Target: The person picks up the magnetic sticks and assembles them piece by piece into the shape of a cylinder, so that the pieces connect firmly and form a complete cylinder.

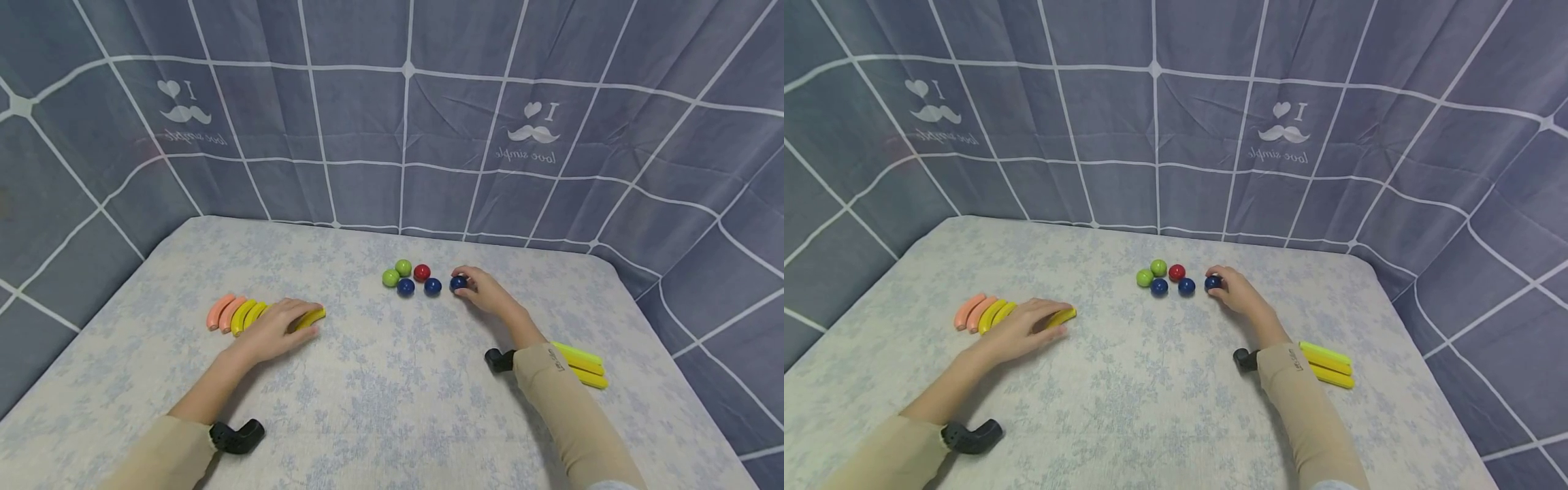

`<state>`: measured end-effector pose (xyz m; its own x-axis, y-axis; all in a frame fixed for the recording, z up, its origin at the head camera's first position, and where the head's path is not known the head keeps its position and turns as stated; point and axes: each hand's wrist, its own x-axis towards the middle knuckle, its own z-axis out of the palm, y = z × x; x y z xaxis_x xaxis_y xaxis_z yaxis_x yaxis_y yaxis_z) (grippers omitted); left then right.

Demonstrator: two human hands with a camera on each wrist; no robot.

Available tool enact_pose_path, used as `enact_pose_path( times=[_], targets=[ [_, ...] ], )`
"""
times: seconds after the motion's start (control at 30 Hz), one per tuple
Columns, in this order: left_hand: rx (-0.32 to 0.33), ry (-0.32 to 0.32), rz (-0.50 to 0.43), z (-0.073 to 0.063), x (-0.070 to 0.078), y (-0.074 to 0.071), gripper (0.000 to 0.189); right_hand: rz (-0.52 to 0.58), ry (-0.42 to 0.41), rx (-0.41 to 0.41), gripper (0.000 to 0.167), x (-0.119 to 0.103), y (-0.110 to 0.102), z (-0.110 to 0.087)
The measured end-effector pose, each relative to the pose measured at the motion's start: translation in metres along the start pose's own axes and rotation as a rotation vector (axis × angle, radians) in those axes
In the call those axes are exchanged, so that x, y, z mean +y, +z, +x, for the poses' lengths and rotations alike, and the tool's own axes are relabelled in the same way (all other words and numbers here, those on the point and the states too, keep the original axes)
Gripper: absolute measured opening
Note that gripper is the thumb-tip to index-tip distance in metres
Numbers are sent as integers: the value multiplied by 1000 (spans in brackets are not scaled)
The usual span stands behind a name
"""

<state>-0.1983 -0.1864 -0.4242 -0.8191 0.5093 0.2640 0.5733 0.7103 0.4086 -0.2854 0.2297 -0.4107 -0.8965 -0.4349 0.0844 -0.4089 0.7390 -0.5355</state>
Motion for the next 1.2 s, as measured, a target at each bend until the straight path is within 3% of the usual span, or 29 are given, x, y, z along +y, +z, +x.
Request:
enact_pose_path(
  times=[0.1,0.3,0.73,1.07,1.2],
  targets=[
    [23,-41,-61,4,3,3,39,35,-4,6,33,-1,-2,-3],
    [48,-89,-68,10,6,8,31,97,-3,2,32,-6,-4,-10],
    [36,-185,-193,17,25,16,30,151,-16,-118,27,-22,-1,-19],
    [7,-252,-274,24,40,24,30,219,-113,-187,30,-43,11,-20],
    [8,-249,-283,28,49,27,29,234,-144,-195,31,-50,19,-18]
  ],
)
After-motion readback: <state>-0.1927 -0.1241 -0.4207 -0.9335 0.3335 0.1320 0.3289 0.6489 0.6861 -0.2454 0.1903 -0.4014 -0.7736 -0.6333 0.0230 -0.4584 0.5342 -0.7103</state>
